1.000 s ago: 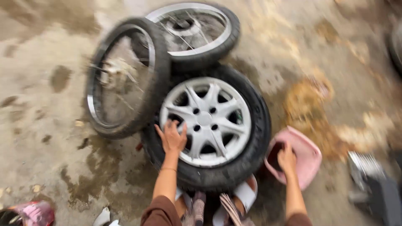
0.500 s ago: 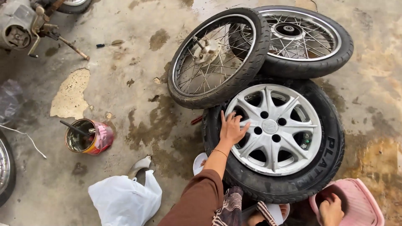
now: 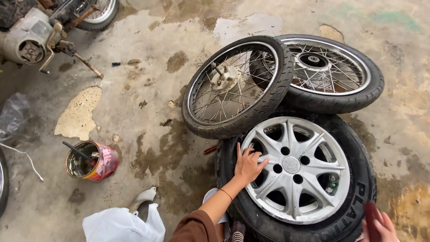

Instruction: The person is manually sanding the surface of a silver alloy wheel rim using a small piece of sandpaper and water from a bucket.

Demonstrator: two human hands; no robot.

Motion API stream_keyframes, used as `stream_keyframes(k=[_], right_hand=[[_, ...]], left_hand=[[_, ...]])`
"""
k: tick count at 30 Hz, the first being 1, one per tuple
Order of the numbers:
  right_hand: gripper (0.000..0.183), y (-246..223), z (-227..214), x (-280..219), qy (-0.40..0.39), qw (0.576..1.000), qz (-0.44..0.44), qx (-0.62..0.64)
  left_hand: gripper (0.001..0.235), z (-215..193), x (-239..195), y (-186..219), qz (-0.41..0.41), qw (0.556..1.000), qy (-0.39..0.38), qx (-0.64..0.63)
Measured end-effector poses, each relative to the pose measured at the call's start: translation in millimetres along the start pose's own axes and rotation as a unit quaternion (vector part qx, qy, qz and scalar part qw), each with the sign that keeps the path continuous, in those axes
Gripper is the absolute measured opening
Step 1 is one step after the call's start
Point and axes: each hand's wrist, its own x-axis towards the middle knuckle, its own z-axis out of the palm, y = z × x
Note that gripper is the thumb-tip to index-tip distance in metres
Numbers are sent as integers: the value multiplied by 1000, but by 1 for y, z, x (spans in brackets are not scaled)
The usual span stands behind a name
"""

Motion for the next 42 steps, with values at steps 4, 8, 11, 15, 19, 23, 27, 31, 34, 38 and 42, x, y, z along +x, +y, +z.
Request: stream_keyframes(k=[4,8,11,15,19,23,27,31,34,38,42], right_hand=[[44,-67,84,52,19,951,277,134],[40,-77,142,40,-139,982,90,-93],[52,-81,166,24,-231,950,-69,-201],[60,-41,182,-5,-268,876,-208,-344],[58,-34,180,-9,-288,884,-177,-321],[58,-34,179,-11,-286,893,-171,-302],[56,-39,180,-11,-284,900,-162,-288],[59,-39,180,-12,-287,899,-158,-290],[57,-39,180,-11,-288,900,-158,-287],[61,-40,181,-12,-289,892,-163,-308],[71,-37,182,-13,-295,878,-170,-336]], left_hand=[[59,1,-1,-1,-12,1000,-10,-2],[54,4,-1,-2,6,1000,16,-5],[53,2,-2,0,12,1000,17,0],[50,2,-3,-1,27,998,47,-5],[50,-1,-3,-1,25,999,35,-5],[51,3,-4,-1,31,999,44,2],[50,1,-5,-1,34,998,47,4],[49,4,-6,-2,42,997,57,18],[50,5,-4,-2,38,998,50,20],[49,8,-4,-4,45,997,60,28],[48,8,-4,-3,42,997,55,29]])
